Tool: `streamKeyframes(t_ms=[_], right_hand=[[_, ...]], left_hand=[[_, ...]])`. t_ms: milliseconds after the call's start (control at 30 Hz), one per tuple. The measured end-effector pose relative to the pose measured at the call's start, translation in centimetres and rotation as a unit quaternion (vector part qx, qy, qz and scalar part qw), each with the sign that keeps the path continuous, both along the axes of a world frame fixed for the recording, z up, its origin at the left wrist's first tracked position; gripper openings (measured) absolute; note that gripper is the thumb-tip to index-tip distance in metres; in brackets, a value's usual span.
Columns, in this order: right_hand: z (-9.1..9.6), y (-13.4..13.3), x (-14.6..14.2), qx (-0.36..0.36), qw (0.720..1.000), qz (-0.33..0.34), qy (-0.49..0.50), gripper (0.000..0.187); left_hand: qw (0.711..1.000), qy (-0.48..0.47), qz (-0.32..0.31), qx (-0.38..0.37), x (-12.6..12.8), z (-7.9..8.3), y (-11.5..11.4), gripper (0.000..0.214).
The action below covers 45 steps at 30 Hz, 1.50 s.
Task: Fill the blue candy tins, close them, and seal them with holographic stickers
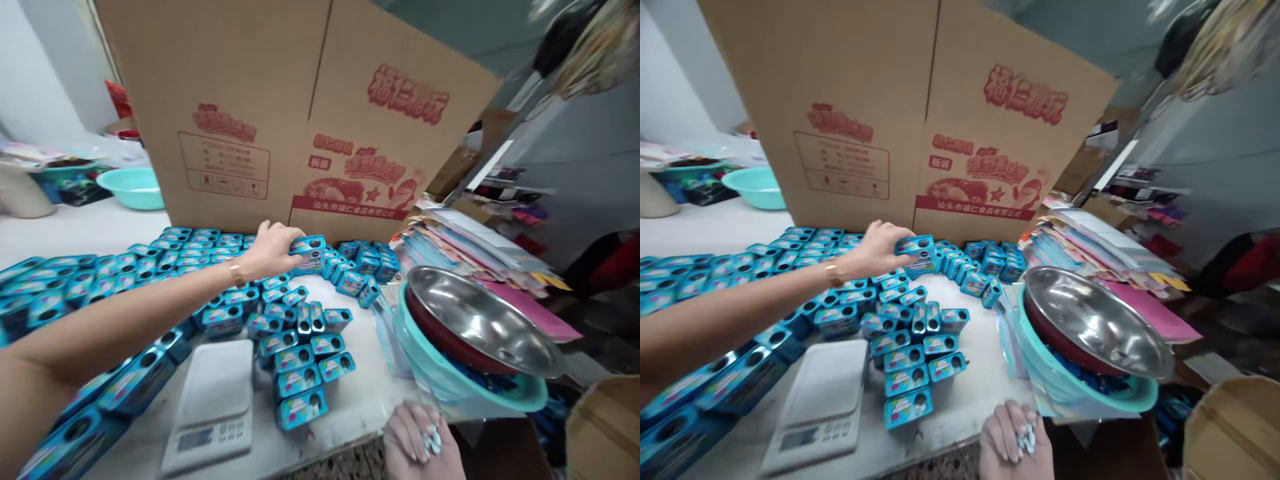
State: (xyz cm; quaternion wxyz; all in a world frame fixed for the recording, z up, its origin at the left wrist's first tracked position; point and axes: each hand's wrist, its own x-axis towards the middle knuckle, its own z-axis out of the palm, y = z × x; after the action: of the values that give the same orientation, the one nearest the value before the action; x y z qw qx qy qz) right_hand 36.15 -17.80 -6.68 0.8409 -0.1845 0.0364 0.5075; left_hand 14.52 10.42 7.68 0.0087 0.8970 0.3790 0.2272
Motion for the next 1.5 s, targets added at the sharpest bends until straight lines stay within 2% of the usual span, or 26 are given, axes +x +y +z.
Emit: streamKeyframes(t_ms=[33, 100, 200, 267, 333, 433, 467, 533, 600, 633, 700, 767, 833, 933, 1067, 1200, 1333, 1500], right_hand=[[0.9, 0.3, -1.4, 0.008, 1.0, 0.001, 0.01, 0.018], [2.4, 1.1, -4.1, 0.018, 0.999, 0.007, 0.028, 0.017], [3.4, 2.4, -7.7, 0.02, 0.998, 0.032, 0.051, 0.017], [3.6, 3.5, -9.7, 0.01, 0.997, 0.058, 0.059, 0.017], [3.8, 4.5, -11.5, -0.006, 0.995, 0.08, 0.053, 0.017], [3.9, 5.7, -13.6, -0.03, 0.995, 0.097, 0.014, 0.019], [3.9, 5.9, -14.1, -0.037, 0.994, 0.103, -0.006, 0.019], [3.8, 6.2, -14.9, -0.052, 0.99, 0.12, -0.05, 0.02], [3.7, 6.5, -15.4, -0.059, 0.986, 0.132, -0.084, 0.021], [3.6, 6.6, -15.6, -0.061, 0.984, 0.134, -0.095, 0.021], [3.5, 7.1, -16.1, -0.067, 0.983, 0.135, -0.103, 0.02], [3.4, 7.9, -16.6, -0.083, 0.983, 0.131, -0.095, 0.017], [3.4, 8.9, -17.1, -0.1, 0.984, 0.121, -0.085, 0.014], [3.4, 10.4, -17.7, -0.105, 0.984, 0.113, -0.091, 0.013], [3.2, 11.9, -18.5, -0.083, 0.982, 0.141, -0.098, 0.016], [3.1, 13.0, -19.4, -0.079, 0.979, 0.159, -0.101, 0.015], [3.5, 13.8, -20.2, -0.081, 0.978, 0.156, -0.109, 0.013], [4.0, 14.5, -21.5, -0.068, 0.976, 0.144, -0.15, 0.018]], left_hand=[[1.0, 0.01, -0.012, 0.0, -2.8, 0.4, -1.4, 0.036], [0.999, 0.036, -0.024, -0.021, -8.1, -0.1, -4.7, 0.032], [0.994, 0.062, -0.014, -0.092, -14.1, -3.7, -9.2, 0.029], [0.99, 0.051, 0.004, -0.129, -16.3, -6.9, -11.4, 0.03], [0.988, 0.036, 0.016, -0.148, -17.1, -9.8, -12.9, 0.033], [0.988, 0.019, 0.026, -0.153, -17.0, -12.2, -14.0, 0.035], [0.988, 0.01, 0.03, -0.151, -17.0, -12.4, -14.3, 0.041], [0.99, -0.025, 0.042, -0.136, -17.2, -11.9, -14.8, 0.068], [0.989, -0.088, 0.054, -0.11, -18.2, -10.7, -15.3, 0.097], [0.985, -0.125, 0.066, -0.099, -18.9, -10.0, -15.7, 0.103], [0.97, -0.198, 0.106, -0.09, -20.5, -8.9, -16.5, 0.097], [0.946, -0.258, 0.164, -0.104, -22.1, -8.5, -17.5, 0.087], [0.92, -0.304, 0.208, -0.132, -23.2, -9.0, -18.5, 0.081], [0.89, -0.353, 0.229, -0.177, -23.9, -10.3, -19.5, 0.074], [0.872, -0.374, 0.235, -0.213, -23.4, -11.5, -19.9, 0.067], [0.887, -0.343, 0.207, -0.231, -22.1, -11.7, -19.3, 0.064], [0.925, -0.286, 0.141, -0.207, -20.2, -11.7, -18.4, 0.059], [0.957, -0.23, 0.066, -0.164, -17.4, -12.1, -16.5, 0.058]])
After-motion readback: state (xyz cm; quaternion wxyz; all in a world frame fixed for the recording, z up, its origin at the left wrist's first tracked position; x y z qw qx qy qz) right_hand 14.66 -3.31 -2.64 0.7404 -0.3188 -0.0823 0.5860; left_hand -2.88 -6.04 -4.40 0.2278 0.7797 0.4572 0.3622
